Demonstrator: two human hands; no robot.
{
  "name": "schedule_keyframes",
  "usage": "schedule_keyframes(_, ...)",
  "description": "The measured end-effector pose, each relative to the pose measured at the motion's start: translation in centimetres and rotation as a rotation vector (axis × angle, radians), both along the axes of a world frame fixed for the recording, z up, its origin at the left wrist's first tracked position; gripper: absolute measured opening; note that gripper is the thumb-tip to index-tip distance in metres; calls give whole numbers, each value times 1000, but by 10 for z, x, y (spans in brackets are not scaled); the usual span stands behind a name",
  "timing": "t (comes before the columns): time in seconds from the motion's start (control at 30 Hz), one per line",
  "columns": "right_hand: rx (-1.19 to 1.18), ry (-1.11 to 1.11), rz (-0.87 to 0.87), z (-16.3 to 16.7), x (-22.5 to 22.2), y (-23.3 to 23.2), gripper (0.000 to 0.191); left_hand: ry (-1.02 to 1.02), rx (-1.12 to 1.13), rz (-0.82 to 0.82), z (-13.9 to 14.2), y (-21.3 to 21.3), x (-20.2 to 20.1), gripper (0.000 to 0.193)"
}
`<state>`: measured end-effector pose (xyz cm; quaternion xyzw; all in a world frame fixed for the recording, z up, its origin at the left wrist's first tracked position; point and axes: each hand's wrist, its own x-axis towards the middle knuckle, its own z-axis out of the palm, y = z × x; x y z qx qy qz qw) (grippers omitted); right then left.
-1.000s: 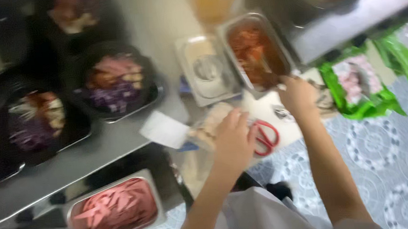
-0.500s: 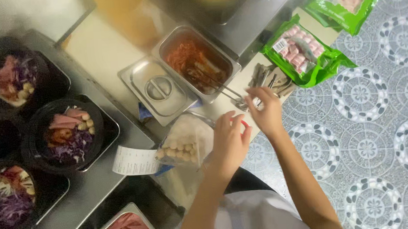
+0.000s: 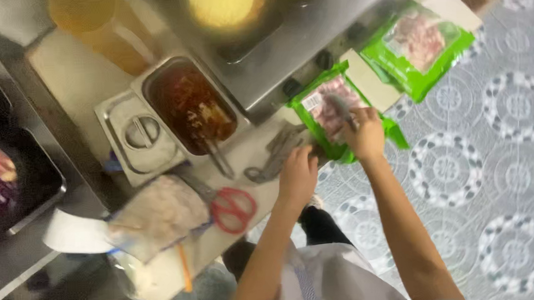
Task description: The person cuts open a bag of mushrooms with scissors and places mushrooms into black bowls filled with cabbage and enoki on a counter. They add slices of ham from a metal tray, kimchi with tongs, and meat from green packages into the bowls, then carry leftover packaged meat to a chest freezer and store it inside.
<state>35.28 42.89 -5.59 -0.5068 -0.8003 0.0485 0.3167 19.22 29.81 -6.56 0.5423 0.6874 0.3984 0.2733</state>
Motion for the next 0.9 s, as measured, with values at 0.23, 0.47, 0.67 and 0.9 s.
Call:
schedule_keyframes(0.23,-372,-37,74,8,-5,60,50,-38,-89,297,-43,137,56,37)
schedule_keyframes(0.47,-295,103,152,1,7,64,38,188,-85,376,-51,145,61,40)
schedule_keyframes(0.67,-739,295,43,1,26,72,28,265,-218,323,-38,157,58,42)
schedule_keyframes(0.9,-866,648,274,13,28,74,18,239,-342,279,-39,190,50,58)
